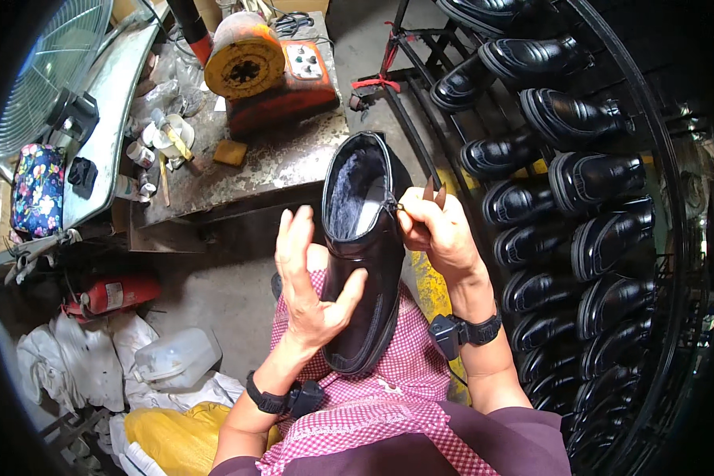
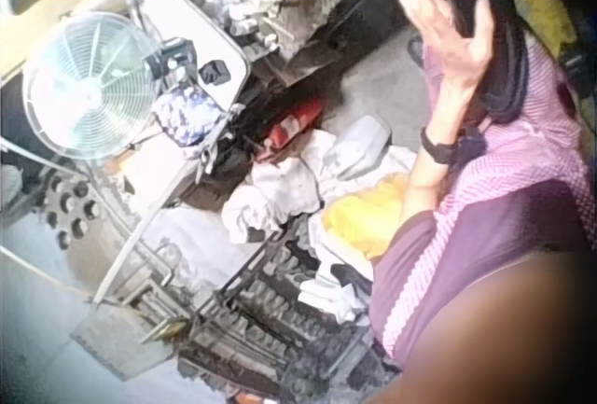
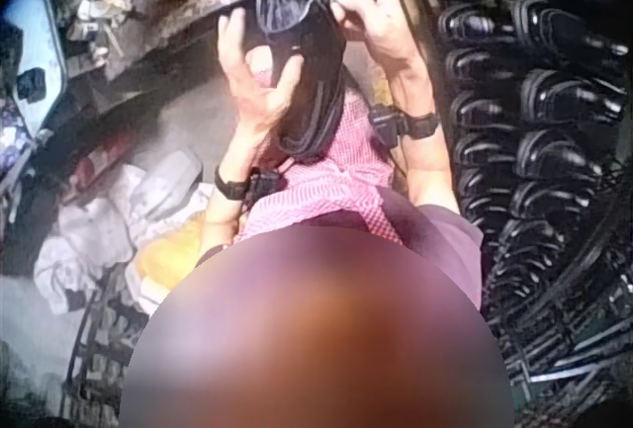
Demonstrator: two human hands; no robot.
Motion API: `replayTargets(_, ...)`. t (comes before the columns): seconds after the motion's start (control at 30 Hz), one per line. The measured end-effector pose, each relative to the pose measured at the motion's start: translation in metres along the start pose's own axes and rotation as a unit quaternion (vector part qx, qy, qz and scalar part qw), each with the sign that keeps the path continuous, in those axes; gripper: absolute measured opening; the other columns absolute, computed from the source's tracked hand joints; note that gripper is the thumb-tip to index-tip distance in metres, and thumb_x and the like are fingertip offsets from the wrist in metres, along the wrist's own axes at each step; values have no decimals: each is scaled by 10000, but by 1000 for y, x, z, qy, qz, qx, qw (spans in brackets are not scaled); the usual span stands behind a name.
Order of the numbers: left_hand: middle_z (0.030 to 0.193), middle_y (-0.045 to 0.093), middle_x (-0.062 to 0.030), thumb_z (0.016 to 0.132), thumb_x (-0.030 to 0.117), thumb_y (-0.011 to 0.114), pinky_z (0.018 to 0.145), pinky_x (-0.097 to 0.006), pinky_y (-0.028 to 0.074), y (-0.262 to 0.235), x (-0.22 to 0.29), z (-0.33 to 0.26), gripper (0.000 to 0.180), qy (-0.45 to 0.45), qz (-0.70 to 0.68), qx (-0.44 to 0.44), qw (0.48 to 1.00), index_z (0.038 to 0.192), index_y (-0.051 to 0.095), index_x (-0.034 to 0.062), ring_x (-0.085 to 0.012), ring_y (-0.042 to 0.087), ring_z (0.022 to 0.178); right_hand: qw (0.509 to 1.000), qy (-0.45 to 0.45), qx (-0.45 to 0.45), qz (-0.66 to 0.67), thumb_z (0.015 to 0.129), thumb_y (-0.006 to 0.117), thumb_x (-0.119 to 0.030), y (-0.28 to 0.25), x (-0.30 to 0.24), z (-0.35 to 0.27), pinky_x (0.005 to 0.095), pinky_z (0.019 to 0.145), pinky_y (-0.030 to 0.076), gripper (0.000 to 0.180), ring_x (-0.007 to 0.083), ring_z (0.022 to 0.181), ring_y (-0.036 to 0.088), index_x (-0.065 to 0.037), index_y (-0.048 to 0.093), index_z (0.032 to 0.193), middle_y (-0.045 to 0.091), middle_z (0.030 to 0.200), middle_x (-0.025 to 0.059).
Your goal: Polishing and inspecting black leather shoes in a manufacturing facility.
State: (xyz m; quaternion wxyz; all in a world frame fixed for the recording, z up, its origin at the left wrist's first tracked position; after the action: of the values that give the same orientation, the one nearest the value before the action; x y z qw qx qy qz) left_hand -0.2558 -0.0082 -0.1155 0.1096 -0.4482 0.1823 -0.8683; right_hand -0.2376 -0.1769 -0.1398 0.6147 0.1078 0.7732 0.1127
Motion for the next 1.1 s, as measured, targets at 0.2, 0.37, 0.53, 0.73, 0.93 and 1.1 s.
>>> replayTargets(0.2,792,592,-73,686,94,670,753,-351,376,4,14,43,183,75,52,-103,990,855,630,36,-238,548,803,1000,5,-12,16,880,481,-217,10,6,7,182,406,228,266,13,449,306,-89,512,649,381,525,-66)
replayTargets(0.37,797,559,-65,835,65,570,704,-261,394,12,-28,41,96,-130,-95,-149,976,873,600,-18,-163,507,756,990,-51,119,47,939,370,-285,-13,2,-3,178,400,226,232,13,445,274,-88,475,874,400,572,-43)
replayTargets(0.53,826,581,-108,837,94,569,705,-276,436,14,-52,28,119,-219,-172,-122,953,871,590,-19,-192,561,770,968,-84,166,-166,862,527,-85,-13,20,-33,204,596,412,170,63,657,484,-6,474,1003,540,794,50)
replayTargets(0.73,912,533,-84,863,96,543,741,-263,420,23,-48,26,130,-223,-217,-148,939,918,564,-20,-159,536,824,940,-178,169,-238,754,663,-49,-8,22,-35,222,640,457,223,105,719,554,-4,550,942,548,852,59)
replayTargets(0.93,929,532,-96,863,100,542,763,-264,419,22,-44,26,130,-200,-217,-144,944,914,562,-18,-167,532,855,945,-195,153,-214,732,684,-36,-1,17,-31,220,622,459,226,108,717,554,-5,563,920,538,863,58)
replayTargets(1.1,927,530,-101,867,104,532,765,-272,421,23,-37,27,131,-217,-227,-154,937,908,559,-17,-178,530,860,951,-204,154,-175,728,686,-22,2,15,-29,220,644,464,226,110,730,555,-4,563,917,539,863,60)
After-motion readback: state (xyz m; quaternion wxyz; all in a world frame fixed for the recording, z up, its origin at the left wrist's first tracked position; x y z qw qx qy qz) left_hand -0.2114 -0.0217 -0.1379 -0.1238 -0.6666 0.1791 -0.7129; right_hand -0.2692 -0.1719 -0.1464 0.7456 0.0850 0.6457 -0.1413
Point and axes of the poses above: each hand's wrist, its own z-axis towards the middle knuckle, its own y-axis out of the palm, x = y × z, the point moved 8 cm from there along z, towards the middle knuckle
